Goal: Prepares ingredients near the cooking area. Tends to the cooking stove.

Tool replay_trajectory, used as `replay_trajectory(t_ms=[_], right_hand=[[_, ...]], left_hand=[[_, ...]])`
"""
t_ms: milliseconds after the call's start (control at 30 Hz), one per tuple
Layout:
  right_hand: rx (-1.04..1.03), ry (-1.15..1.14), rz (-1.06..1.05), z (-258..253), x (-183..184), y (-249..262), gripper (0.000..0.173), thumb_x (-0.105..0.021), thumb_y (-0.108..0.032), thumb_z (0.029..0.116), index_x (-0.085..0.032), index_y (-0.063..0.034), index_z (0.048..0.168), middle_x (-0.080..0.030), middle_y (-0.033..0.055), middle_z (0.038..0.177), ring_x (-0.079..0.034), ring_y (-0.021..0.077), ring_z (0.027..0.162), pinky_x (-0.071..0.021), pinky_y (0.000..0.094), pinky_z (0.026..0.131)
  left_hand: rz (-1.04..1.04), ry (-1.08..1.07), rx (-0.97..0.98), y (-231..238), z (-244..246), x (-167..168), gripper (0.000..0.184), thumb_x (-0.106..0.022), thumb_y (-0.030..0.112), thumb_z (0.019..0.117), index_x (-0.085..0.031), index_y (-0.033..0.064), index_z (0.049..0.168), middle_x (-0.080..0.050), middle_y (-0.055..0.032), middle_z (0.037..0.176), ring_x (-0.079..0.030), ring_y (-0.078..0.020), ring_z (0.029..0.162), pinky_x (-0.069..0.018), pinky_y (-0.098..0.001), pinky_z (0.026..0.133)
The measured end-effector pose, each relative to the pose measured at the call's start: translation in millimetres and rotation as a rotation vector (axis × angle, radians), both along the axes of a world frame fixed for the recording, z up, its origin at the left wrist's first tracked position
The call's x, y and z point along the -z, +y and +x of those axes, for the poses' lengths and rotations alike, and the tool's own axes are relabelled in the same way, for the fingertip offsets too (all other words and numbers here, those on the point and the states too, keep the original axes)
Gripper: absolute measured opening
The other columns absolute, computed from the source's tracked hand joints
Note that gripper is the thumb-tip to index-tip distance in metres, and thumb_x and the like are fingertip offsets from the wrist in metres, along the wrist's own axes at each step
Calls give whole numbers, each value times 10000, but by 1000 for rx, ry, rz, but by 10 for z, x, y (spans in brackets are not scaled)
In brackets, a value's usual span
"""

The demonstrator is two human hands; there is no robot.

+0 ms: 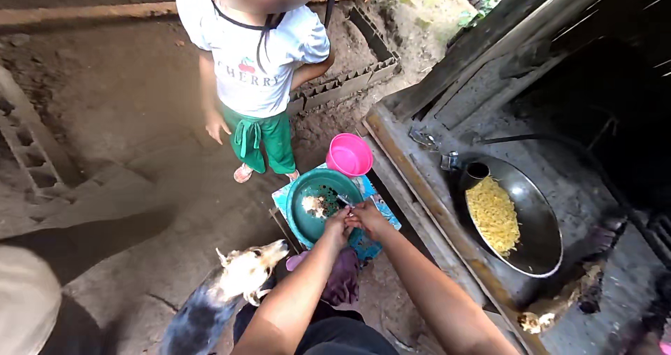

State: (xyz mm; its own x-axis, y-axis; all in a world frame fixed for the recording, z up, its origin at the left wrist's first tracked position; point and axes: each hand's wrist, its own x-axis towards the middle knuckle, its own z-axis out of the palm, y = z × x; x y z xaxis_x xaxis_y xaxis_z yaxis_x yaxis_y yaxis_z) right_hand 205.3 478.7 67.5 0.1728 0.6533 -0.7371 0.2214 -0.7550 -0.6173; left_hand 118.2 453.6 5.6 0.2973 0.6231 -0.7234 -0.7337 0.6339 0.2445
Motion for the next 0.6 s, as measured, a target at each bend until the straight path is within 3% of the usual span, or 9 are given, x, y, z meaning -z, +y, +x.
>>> replay_trajectory(t_ms=[233, 433, 600], right_hand=[[53, -71, 55, -63, 86, -56, 361, -601, -52, 1025, -459, 89, 1326, -650, 204, 1073, -718, 177, 800, -620, 302, 745], [-15, -182, 85, -146, 112, -40, 284, -586, -42, 1026, -538, 81, 1277, -678, 192, 1066, -728, 180, 817, -625, 317, 764], [-185, -350, 71, -173, 112, -37, 238, -556, -62, 1033, -586, 53, 1240, -704, 156, 1037, -731, 165, 819, -619, 324, 785]], left_hand=[[-30, 87, 17, 6, -66, -4, 279, -560, 190, 1062, -585, -8, 1257, -628, -106, 897, -610, -146, 738, -537, -282, 696], [-49, -92, 22, -11, -100, 29, 157, -545, 224, 1065, -577, 71, 1041, -546, -9, 730, -567, -100, 626, -533, -243, 653], [-25, -139, 15, -14, -84, 106, 149, -529, 201, 1071, -553, 72, 1141, -542, -11, 766, -562, -92, 625, -526, -233, 622]])
